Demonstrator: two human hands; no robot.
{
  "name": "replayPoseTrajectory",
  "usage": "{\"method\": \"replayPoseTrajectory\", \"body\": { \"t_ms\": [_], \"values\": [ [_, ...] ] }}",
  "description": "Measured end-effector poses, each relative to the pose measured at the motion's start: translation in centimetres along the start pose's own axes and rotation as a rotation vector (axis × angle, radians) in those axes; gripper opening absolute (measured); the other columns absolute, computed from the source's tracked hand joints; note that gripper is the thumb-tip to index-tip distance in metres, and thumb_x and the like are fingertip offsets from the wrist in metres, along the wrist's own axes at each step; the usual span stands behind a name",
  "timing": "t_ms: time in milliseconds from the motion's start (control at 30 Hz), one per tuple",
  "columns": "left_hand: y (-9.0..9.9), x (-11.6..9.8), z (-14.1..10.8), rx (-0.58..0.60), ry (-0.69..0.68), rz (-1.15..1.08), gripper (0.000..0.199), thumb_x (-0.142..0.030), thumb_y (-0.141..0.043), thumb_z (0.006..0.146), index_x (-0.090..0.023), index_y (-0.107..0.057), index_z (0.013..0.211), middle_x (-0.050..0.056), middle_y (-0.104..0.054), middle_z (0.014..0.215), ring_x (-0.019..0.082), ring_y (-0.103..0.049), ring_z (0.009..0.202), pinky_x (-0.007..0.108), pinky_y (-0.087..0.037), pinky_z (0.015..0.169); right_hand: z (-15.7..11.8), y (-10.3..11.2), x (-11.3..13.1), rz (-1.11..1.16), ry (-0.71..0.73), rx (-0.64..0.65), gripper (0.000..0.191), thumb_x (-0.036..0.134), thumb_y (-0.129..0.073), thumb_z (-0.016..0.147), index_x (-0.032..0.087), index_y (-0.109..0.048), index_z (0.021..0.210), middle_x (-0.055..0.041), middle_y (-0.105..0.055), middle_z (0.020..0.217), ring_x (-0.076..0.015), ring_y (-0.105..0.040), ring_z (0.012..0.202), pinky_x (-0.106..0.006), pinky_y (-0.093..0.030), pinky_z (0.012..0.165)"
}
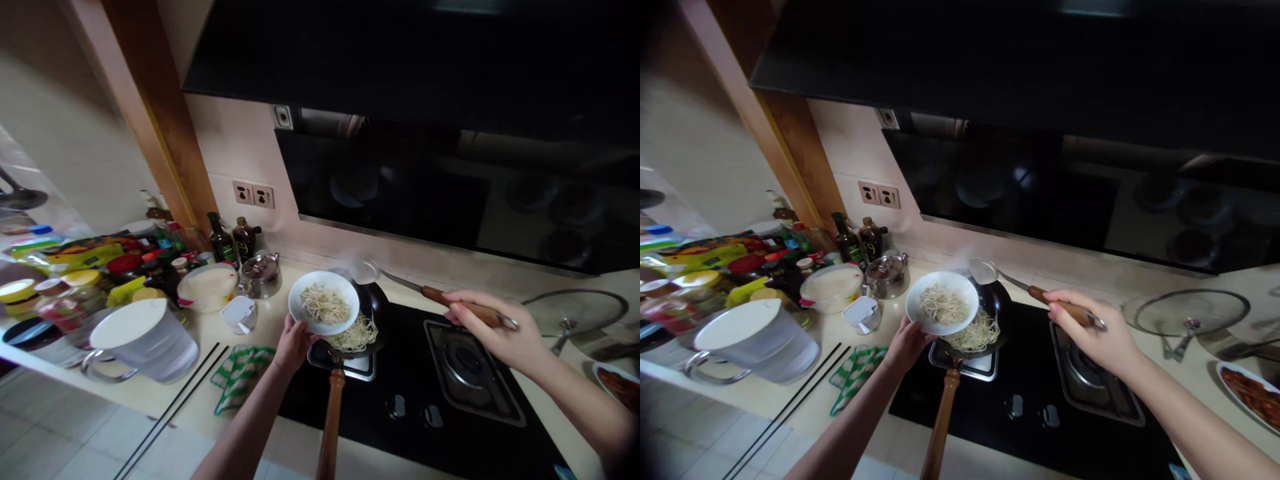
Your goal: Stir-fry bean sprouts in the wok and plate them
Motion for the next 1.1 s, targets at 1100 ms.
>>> {"method": "replayPoseTrajectory", "body": {
  "t_ms": [1100],
  "values": [
    [5.7,-4.6,-4.8,-0.154,-0.105,0.112,0.052,-0.014,-0.072,0.063,-0.029,-0.056,0.110,-0.002,-0.066,0.095,0.015,-0.063,0.075,0.028,-0.056,0.063,-3.5,-7.9,-9.3,0.941,-0.898,-0.423,0.028,0.029,-0.072,0.061,0.011,-0.067,0.082,-0.0091,-0.069,0.054,-0.0187,-0.066,0.046,-0.024,-0.056,0.043]
  ]
}}
Point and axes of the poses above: each hand's wrist, its own z-axis towards the middle knuckle, its own y-axis out of the back of the hand, x = y × z, the point moved 1 cm from there along z, towards the middle knuckle
